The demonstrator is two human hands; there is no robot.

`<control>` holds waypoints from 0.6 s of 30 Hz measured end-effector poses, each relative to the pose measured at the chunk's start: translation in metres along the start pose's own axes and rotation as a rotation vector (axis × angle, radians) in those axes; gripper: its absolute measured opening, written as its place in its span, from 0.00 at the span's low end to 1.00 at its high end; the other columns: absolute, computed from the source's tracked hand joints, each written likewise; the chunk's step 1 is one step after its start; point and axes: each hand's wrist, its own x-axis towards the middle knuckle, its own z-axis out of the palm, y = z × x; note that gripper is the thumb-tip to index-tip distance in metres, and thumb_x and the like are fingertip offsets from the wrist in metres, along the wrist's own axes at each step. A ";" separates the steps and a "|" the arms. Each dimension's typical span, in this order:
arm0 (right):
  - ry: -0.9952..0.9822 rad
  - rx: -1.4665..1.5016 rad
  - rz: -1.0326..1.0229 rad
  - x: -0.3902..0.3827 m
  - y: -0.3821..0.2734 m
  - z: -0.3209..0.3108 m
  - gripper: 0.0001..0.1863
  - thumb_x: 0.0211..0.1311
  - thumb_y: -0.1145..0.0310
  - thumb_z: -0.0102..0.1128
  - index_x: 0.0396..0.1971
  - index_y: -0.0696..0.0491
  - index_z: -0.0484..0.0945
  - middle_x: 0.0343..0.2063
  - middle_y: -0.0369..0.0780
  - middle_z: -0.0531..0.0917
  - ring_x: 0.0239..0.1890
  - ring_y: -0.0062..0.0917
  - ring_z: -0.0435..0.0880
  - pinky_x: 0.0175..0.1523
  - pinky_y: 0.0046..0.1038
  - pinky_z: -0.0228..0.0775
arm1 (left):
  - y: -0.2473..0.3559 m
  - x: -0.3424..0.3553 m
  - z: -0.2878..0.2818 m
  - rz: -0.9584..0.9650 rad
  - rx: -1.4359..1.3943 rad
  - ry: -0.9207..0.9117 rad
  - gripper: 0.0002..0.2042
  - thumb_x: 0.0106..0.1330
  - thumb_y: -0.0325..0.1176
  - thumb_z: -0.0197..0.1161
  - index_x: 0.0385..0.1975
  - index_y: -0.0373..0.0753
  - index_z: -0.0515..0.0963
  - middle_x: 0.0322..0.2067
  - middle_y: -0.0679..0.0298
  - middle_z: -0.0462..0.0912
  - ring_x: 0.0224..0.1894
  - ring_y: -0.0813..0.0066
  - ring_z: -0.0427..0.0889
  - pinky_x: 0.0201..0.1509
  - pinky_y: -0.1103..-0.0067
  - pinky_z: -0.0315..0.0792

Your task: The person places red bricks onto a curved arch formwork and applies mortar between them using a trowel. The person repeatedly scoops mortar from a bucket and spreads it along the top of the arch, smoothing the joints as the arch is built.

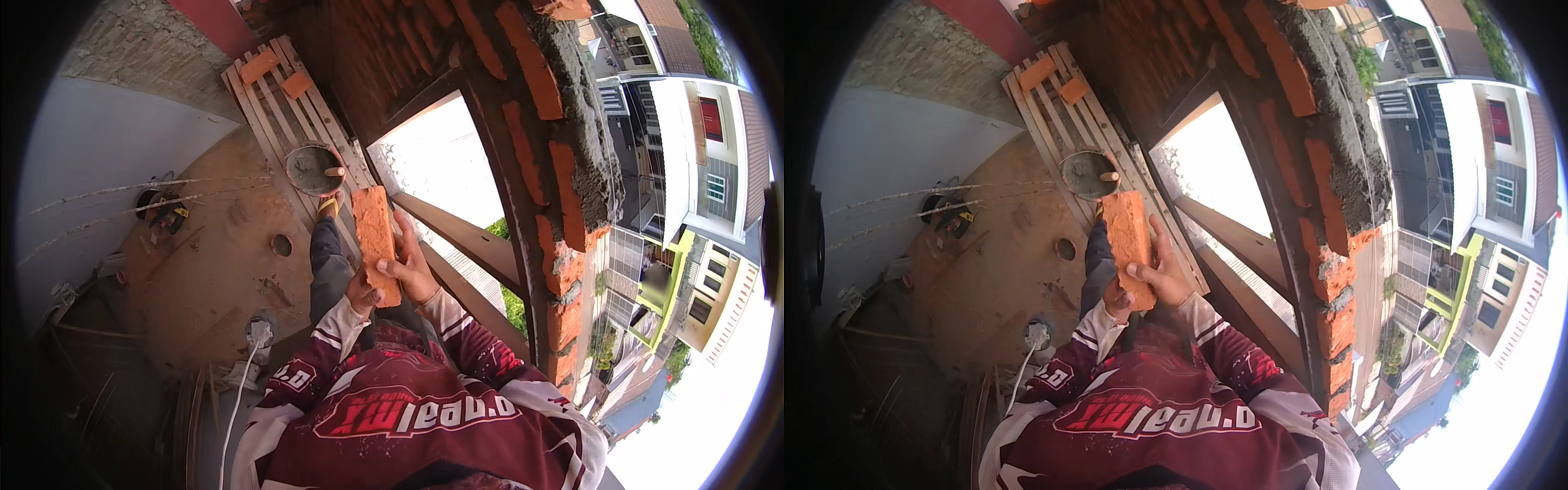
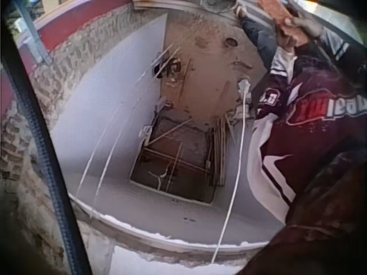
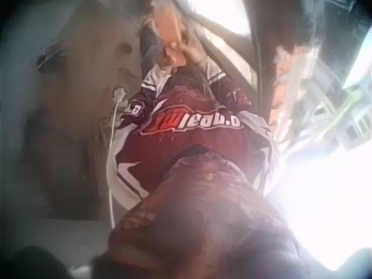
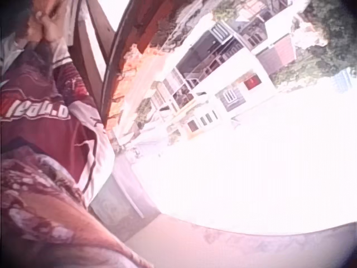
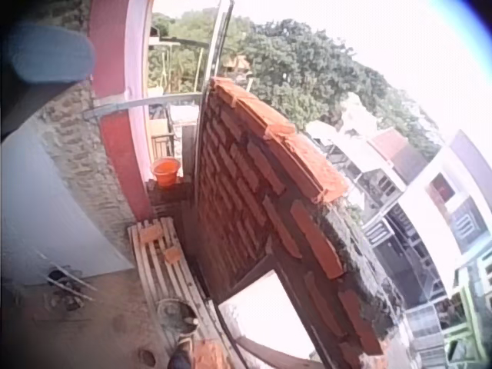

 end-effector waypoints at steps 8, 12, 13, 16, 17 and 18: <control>-0.495 -0.231 0.228 0.169 0.144 -0.002 0.62 0.62 0.31 0.61 0.80 0.52 0.37 0.74 0.56 0.57 0.76 0.44 0.58 0.76 0.44 0.52 | 0.028 -0.054 -0.107 0.047 0.061 0.726 0.39 0.53 0.42 0.78 0.62 0.33 0.66 0.50 0.58 0.78 0.52 0.71 0.81 0.53 0.70 0.78; -0.105 -1.325 -0.073 0.360 0.237 -0.040 0.41 0.62 0.50 0.68 0.70 0.55 0.66 0.62 0.54 0.75 0.64 0.50 0.74 0.66 0.51 0.66 | -0.001 -0.105 -0.187 -0.056 0.350 1.110 0.41 0.51 0.40 0.79 0.62 0.30 0.65 0.50 0.56 0.78 0.49 0.68 0.82 0.53 0.69 0.78; -0.073 -1.559 -0.116 0.401 0.261 -0.048 0.39 0.61 0.52 0.68 0.70 0.49 0.68 0.62 0.51 0.76 0.62 0.47 0.75 0.64 0.49 0.66 | -0.012 -0.118 -0.208 -0.158 0.299 1.172 0.42 0.50 0.40 0.80 0.62 0.29 0.65 0.51 0.55 0.78 0.50 0.65 0.81 0.54 0.68 0.78; -0.196 -2.000 -0.297 0.497 0.316 -0.072 0.29 0.62 0.57 0.63 0.62 0.51 0.73 0.55 0.44 0.80 0.62 0.38 0.72 0.63 0.45 0.60 | -0.060 -0.165 -0.226 -0.439 0.402 1.533 0.41 0.47 0.39 0.82 0.60 0.27 0.68 0.52 0.51 0.78 0.50 0.60 0.82 0.52 0.67 0.79; -0.269 -2.140 -0.277 0.522 0.329 -0.074 0.24 0.68 0.57 0.55 0.60 0.53 0.76 0.52 0.43 0.82 0.60 0.37 0.73 0.62 0.45 0.60 | -0.077 -0.181 -0.225 -0.535 0.523 1.619 0.37 0.46 0.37 0.82 0.54 0.26 0.71 0.47 0.50 0.81 0.47 0.61 0.84 0.51 0.68 0.80; -0.287 -2.299 -0.316 0.536 0.341 -0.073 0.21 0.69 0.59 0.53 0.58 0.50 0.78 0.49 0.40 0.82 0.58 0.35 0.74 0.61 0.43 0.60 | -0.094 -0.195 -0.223 -0.714 0.620 1.715 0.33 0.45 0.36 0.83 0.48 0.25 0.75 0.43 0.49 0.84 0.44 0.62 0.85 0.49 0.70 0.81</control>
